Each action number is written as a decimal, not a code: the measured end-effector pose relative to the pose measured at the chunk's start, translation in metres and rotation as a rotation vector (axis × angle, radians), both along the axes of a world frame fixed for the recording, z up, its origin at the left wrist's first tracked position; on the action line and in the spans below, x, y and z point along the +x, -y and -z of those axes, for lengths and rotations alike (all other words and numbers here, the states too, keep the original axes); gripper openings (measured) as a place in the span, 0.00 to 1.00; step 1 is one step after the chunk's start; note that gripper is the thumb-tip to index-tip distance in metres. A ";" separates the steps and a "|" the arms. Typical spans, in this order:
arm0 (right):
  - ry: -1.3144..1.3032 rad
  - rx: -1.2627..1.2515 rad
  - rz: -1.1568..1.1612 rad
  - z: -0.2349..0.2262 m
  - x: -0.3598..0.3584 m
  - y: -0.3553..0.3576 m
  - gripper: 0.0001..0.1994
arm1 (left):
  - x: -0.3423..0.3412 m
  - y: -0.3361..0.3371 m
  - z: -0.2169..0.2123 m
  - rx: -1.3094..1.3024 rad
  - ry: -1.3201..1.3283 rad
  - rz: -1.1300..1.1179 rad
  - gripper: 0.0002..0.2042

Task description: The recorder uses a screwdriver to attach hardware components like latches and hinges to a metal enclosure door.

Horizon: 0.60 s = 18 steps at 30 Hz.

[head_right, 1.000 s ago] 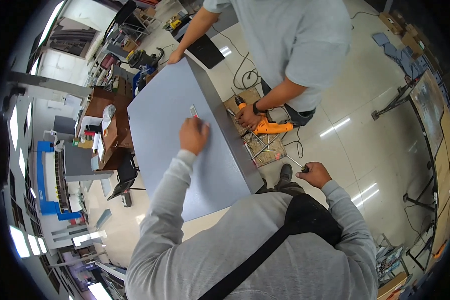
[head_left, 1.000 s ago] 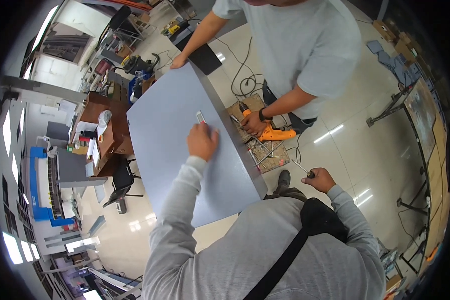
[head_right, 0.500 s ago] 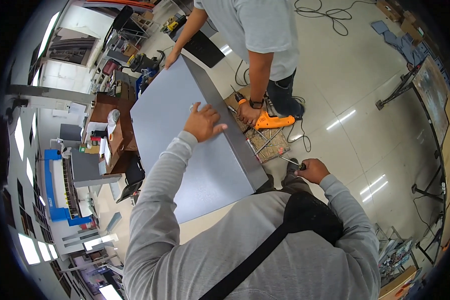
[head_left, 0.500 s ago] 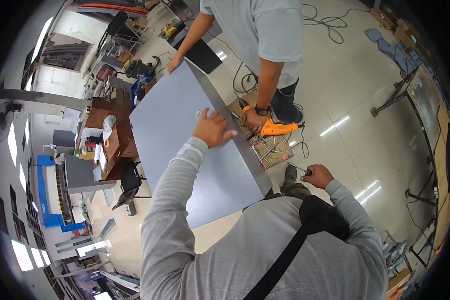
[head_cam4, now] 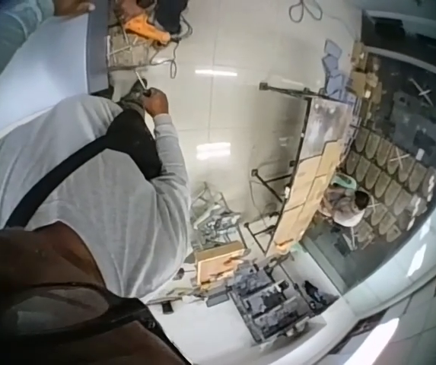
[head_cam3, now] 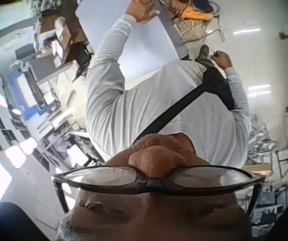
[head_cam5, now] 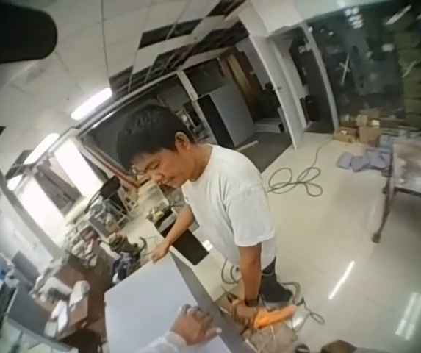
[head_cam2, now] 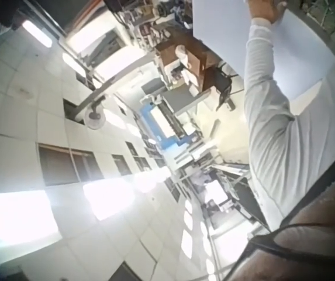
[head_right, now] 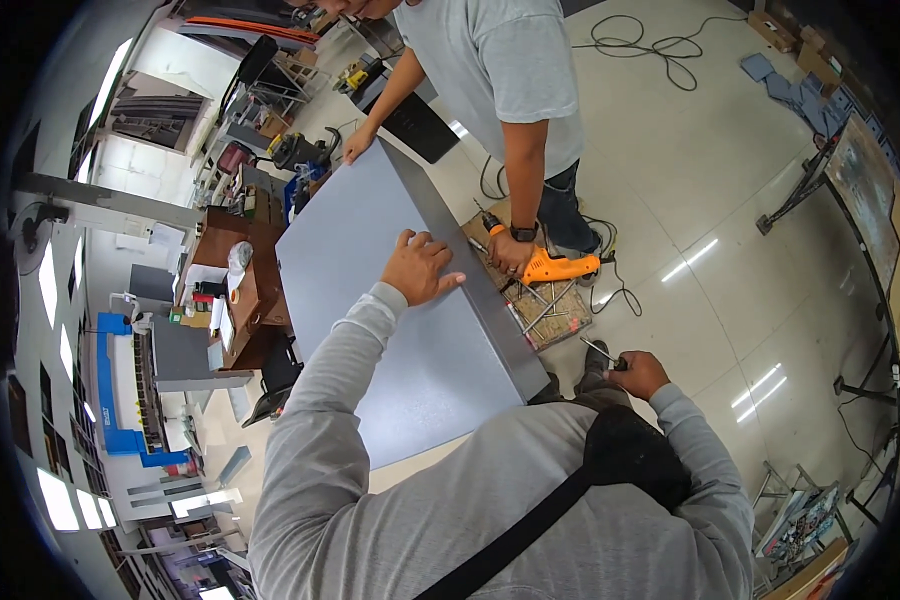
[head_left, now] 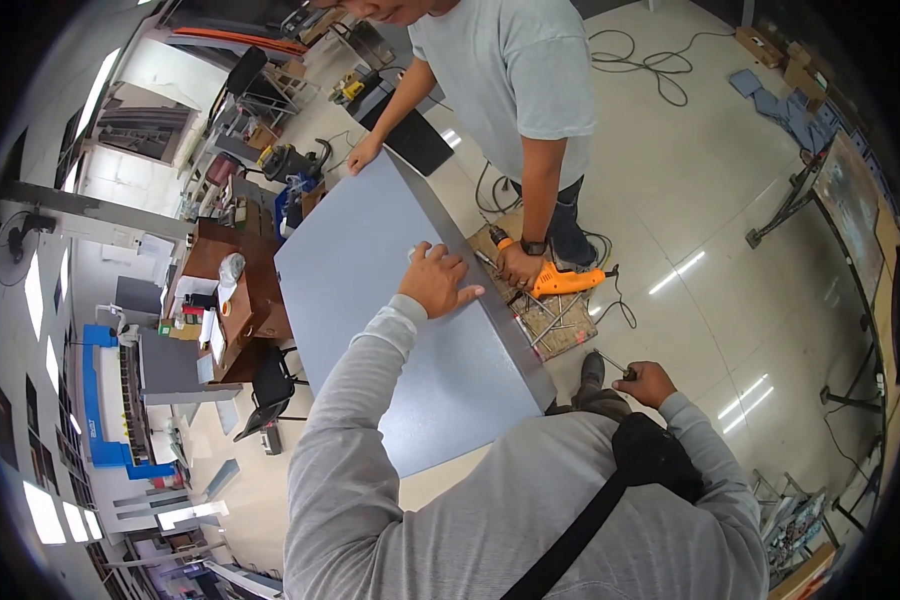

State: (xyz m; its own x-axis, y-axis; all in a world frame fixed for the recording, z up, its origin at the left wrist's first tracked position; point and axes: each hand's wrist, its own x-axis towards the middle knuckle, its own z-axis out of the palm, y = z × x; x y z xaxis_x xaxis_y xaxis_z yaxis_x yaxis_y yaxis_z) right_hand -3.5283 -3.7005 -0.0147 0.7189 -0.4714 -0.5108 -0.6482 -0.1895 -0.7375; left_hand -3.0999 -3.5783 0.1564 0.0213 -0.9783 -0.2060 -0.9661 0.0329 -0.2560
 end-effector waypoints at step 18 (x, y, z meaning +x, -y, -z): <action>-0.008 -0.020 -0.079 0.001 0.020 -0.004 0.23 | -0.001 -0.003 -0.001 -0.015 -0.012 -0.004 0.29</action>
